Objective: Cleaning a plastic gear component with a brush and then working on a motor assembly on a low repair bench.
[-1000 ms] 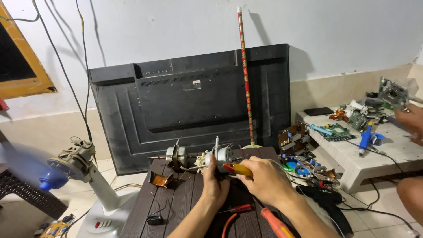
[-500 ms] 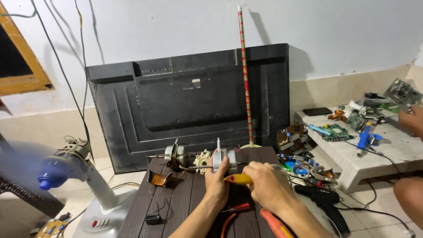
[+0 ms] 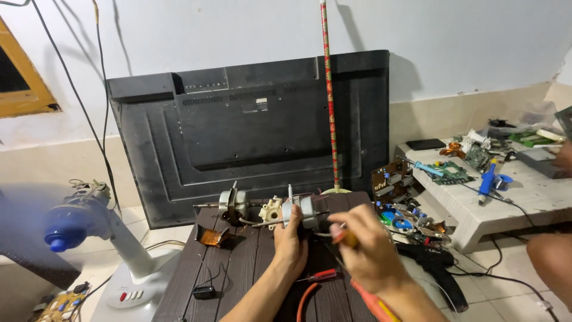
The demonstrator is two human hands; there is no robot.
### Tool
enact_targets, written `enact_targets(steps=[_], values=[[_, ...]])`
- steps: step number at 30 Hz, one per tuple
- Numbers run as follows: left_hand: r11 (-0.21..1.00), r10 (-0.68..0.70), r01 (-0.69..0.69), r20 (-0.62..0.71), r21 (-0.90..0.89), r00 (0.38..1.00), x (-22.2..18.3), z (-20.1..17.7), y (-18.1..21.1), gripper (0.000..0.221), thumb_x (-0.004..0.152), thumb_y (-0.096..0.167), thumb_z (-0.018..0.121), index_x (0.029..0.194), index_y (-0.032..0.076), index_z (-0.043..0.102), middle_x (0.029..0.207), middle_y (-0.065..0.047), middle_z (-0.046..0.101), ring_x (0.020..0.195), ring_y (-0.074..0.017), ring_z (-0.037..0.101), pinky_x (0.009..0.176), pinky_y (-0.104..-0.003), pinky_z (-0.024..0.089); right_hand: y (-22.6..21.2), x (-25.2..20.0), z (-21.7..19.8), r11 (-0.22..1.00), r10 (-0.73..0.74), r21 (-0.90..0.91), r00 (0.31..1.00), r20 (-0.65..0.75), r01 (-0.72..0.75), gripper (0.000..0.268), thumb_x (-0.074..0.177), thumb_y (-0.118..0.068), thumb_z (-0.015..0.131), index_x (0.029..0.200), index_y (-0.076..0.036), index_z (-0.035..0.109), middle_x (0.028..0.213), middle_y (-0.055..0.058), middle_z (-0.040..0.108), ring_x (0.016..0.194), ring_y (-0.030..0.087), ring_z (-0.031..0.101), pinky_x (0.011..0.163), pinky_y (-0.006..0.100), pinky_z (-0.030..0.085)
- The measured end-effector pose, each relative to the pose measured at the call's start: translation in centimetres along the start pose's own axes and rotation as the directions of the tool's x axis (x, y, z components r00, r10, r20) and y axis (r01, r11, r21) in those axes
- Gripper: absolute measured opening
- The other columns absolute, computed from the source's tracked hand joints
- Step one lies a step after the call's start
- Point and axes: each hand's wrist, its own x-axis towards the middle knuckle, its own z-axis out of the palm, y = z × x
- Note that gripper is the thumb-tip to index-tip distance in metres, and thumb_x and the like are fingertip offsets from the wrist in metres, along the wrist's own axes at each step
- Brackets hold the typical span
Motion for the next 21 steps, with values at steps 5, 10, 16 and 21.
enact_targets(steps=[5,10,16,21], values=[[0.998,-0.055,0.055,0.022,-0.028,0.998,-0.5,0.7,0.5,0.079,0.072,0.043,0.070,0.126,-0.010,0.049,0.132,-0.024,0.058,0.130,-0.0322,0.056,0.122,-0.041,0.036,-2.1,1.4,-3.1,0.979,0.006,0.200,0.983,-0.185,0.032,0.059,0.100,-0.051,0.038,0.116,-0.004,0.070,0.095,0.008,0.062,0.079,0.016,0.059,0.069,0.031,0.047],[0.995,0.075,-0.084,0.147,0.053,0.986,-0.7,0.3,0.1,0.101,0.069,0.055,0.065,0.155,0.007,0.040,0.147,-0.022,0.053,0.133,-0.0297,0.052,0.112,-0.037,0.040,-1.8,2.2,0.1,0.924,0.164,0.337,0.983,0.081,-0.182,0.025,0.090,-0.027,0.068,0.097,-0.006,0.080,0.092,0.005,0.080,0.057,0.011,0.075,0.049,0.020,0.063],[0.993,0.051,-0.061,0.097,0.104,0.994,-0.8,0.6,0.4,0.111,0.061,0.055,0.071,0.156,0.009,0.037,0.148,-0.021,0.054,0.140,-0.0303,0.050,0.119,-0.038,0.037,-0.3,1.8,1.1,0.977,-0.074,0.181,0.975,-0.211,0.113,0.018,0.091,-0.015,0.068,0.103,-0.006,0.076,0.086,0.009,0.072,0.057,0.011,0.064,0.041,0.020,0.051],[0.994,0.078,-0.083,0.079,0.073,0.994,-0.3,0.4,-0.1,0.102,0.068,0.048,0.071,0.155,0.006,0.038,0.146,-0.022,0.053,0.135,-0.0305,0.051,0.116,-0.037,0.038,-3.5,2.7,-0.6,0.999,0.000,0.054,0.997,-0.083,0.005,0.012,0.088,-0.011,0.069,0.093,-0.004,0.078,0.074,0.006,0.074,0.044,0.011,0.056,0.036,0.025,0.039]])
